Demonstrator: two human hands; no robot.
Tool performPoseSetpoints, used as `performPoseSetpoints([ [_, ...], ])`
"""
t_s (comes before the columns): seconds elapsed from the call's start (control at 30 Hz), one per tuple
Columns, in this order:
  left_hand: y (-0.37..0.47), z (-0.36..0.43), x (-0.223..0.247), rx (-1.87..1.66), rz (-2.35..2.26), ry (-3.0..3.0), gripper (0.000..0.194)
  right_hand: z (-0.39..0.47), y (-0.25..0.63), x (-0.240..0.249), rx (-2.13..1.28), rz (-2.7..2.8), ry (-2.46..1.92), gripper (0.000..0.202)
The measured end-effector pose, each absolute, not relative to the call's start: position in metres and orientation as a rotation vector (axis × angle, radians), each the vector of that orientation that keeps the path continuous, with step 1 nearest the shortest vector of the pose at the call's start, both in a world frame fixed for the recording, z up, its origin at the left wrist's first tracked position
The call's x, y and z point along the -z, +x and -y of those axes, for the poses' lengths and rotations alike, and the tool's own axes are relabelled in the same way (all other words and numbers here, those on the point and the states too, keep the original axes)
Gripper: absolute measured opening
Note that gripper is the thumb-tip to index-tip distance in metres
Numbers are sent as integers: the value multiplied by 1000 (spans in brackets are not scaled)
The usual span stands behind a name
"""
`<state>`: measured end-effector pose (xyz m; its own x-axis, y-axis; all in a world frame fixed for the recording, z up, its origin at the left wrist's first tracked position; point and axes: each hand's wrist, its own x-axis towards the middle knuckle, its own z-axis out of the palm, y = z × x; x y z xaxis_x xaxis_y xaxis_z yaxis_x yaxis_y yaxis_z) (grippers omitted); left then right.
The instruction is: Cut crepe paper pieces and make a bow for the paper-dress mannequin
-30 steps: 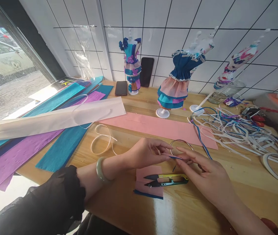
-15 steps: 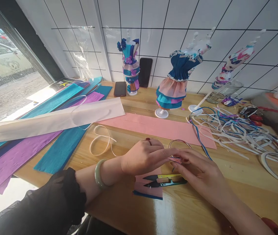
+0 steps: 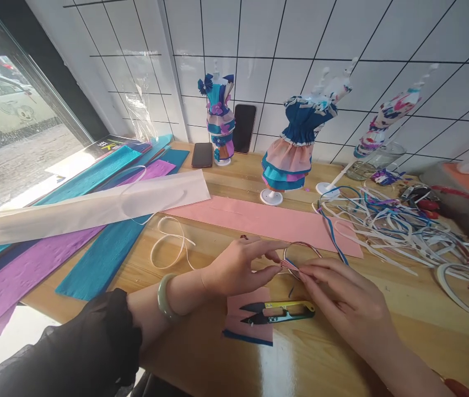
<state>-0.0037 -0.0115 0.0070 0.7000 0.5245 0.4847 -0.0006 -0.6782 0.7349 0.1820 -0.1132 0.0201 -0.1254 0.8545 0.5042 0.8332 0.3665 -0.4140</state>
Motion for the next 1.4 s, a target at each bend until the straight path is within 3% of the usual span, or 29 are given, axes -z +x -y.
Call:
performPoseSetpoints([
  [0.2, -3, 13, -16, -688, -553, 1920, 28, 112, 183, -23, 54, 1949, -1410, 16],
  [0.4, -6, 8, -21, -561, -586, 1736, 31, 111, 186, -17, 26, 1973, -1382, 20],
  [0.83, -4, 5, -17, -564, -700, 1648, 29, 102, 184, -10, -40, 1887, -1354, 16],
  [1.4, -1, 5, 8, -492, -545, 1428, 48, 97, 173, -16, -89, 1627, -1521, 9],
])
